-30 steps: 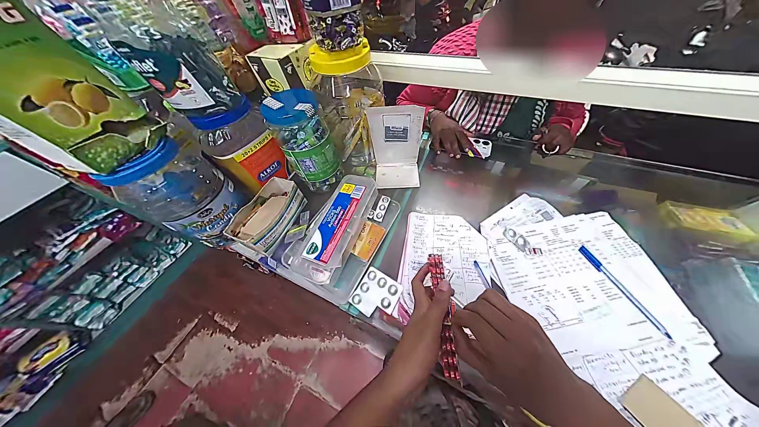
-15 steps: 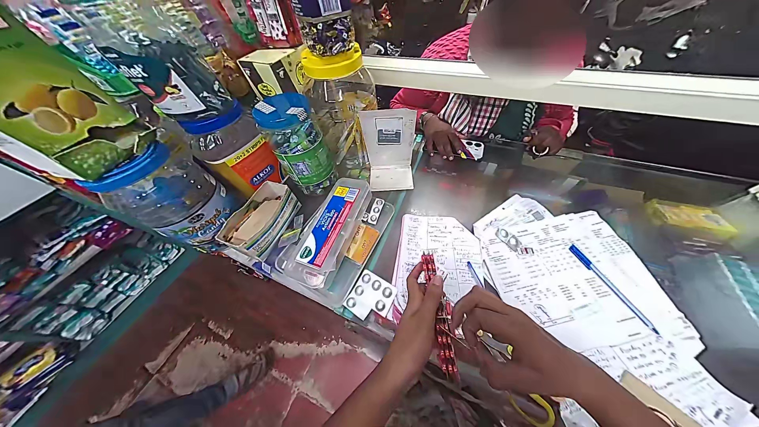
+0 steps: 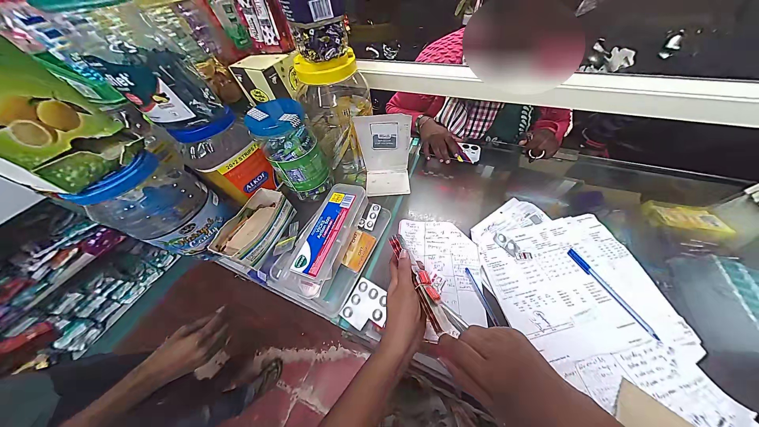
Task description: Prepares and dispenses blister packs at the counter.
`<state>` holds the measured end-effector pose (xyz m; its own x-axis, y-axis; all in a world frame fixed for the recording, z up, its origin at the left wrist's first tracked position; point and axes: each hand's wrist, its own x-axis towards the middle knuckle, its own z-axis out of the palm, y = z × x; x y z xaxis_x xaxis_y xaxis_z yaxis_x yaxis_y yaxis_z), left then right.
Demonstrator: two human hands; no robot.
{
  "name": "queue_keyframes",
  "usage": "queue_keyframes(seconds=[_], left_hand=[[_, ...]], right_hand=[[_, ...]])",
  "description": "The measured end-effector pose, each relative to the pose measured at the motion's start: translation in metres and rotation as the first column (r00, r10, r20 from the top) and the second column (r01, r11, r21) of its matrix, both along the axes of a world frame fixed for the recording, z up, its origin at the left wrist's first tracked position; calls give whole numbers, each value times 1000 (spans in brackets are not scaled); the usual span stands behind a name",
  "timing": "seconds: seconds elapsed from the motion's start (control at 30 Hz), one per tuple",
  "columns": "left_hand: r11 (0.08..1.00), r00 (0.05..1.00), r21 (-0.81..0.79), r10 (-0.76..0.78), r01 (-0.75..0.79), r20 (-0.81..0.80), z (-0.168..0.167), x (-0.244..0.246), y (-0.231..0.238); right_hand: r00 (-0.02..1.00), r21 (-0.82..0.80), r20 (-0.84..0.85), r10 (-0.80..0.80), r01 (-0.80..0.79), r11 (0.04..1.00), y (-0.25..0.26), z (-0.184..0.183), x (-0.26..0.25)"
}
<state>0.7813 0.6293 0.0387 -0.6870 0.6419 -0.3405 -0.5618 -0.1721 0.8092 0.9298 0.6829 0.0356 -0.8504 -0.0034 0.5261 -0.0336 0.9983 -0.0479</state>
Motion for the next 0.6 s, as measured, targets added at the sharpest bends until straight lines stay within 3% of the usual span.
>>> queue_keyframes(seconds=[0.1, 0.2, 0.37, 0.47, 0.6], left_hand=[[999, 988, 29, 37, -42, 148, 4, -2, 6], [995, 960, 67, 46, -67, 276, 1, -6, 10], [978, 898, 206, -74, -19, 433, -9, -14, 10], [912, 799, 389, -327, 128, 504, -11, -19, 9], [877, 750, 423, -435, 227, 498, 3, -9, 1]], right_hand=[[995, 227, 40, -91, 80, 971, -4, 1, 5], [967, 319, 88, -240, 202, 926, -13, 0, 10], [847, 310, 145, -511, 452, 837, -28, -8, 10], [779, 232, 214, -590, 546, 805, -29, 2, 8], [714, 250, 131, -688, 648, 720, -11, 3, 6]])
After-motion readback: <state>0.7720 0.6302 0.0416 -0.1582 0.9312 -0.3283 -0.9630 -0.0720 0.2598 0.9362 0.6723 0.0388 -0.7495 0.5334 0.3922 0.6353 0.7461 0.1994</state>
